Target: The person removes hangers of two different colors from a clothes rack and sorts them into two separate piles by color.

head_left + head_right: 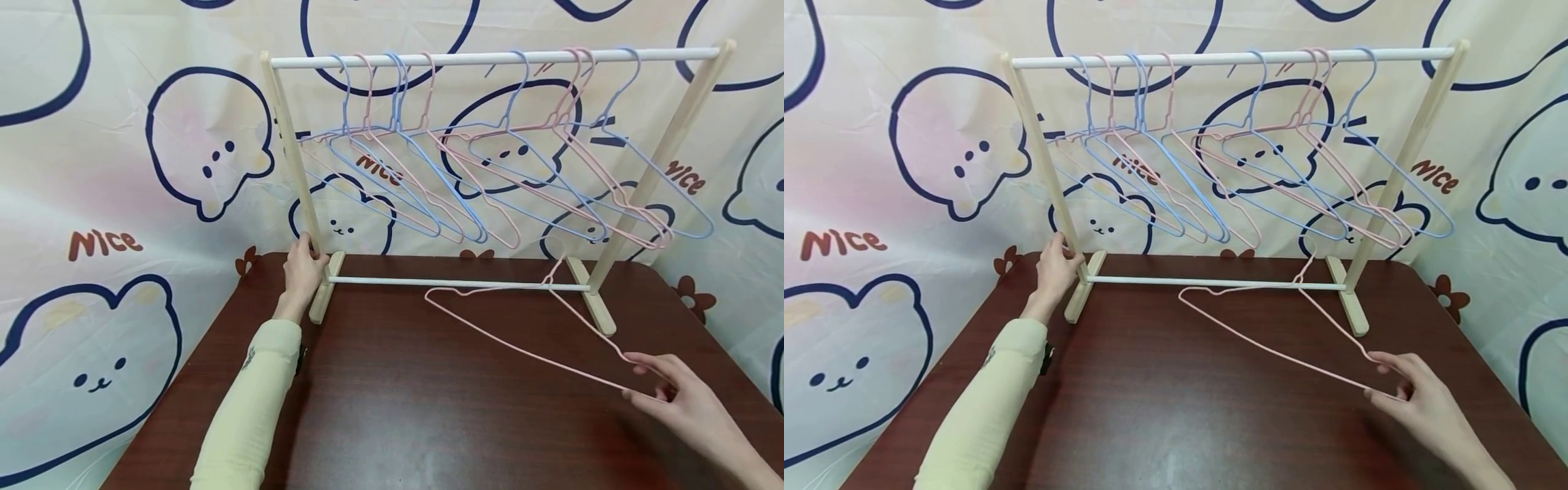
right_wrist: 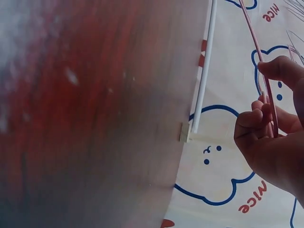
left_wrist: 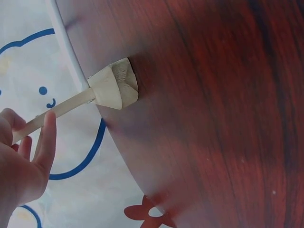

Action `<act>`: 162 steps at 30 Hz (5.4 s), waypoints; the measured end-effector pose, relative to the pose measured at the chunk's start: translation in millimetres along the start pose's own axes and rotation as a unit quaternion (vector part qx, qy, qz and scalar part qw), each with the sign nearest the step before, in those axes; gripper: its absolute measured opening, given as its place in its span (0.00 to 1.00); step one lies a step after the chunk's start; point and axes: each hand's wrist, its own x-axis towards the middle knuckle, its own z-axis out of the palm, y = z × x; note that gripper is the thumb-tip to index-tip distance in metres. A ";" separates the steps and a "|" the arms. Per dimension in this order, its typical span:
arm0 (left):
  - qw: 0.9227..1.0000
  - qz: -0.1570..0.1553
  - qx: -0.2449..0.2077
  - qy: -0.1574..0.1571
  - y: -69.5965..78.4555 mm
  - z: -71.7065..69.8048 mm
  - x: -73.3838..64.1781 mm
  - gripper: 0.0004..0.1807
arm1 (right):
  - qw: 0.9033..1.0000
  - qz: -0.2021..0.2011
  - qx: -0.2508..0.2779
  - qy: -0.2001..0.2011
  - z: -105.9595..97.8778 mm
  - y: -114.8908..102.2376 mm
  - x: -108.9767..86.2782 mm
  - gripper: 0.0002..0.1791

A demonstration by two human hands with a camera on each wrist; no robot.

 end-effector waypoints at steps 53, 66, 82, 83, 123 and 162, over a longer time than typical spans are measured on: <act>1.000 -0.005 -0.004 -0.011 1.4 -1.3 1.0 0.14 | 0.970 0.028 -0.101 -0.220 3.8 24.4 -7.0 0.24; 1.000 0.002 -0.009 -0.009 0.7 -2.0 0.6 0.13 | 0.958 0.059 -0.069 -0.272 -5.2 22.0 -3.9 0.27; 1.000 -0.001 -0.009 -0.010 2.4 -3.1 -0.2 0.13 | 0.957 0.054 -0.096 -0.267 -14.7 19.3 0.4 0.26; 1.000 -0.001 -0.009 -0.011 2.5 -2.9 -0.3 0.13 | 0.958 0.057 -0.097 -0.263 -16.0 18.1 1.4 0.26; 1.000 0.002 -0.001 -0.010 1.6 0.8 0.8 0.14 | 0.971 0.045 -0.140 0.189 -70.2 -20.2 90.6 0.29; 1.000 -0.004 0.005 0.001 -0.1 -0.3 2.2 0.14 | 0.974 0.018 -0.152 0.165 -73.6 3.9 169.8 0.50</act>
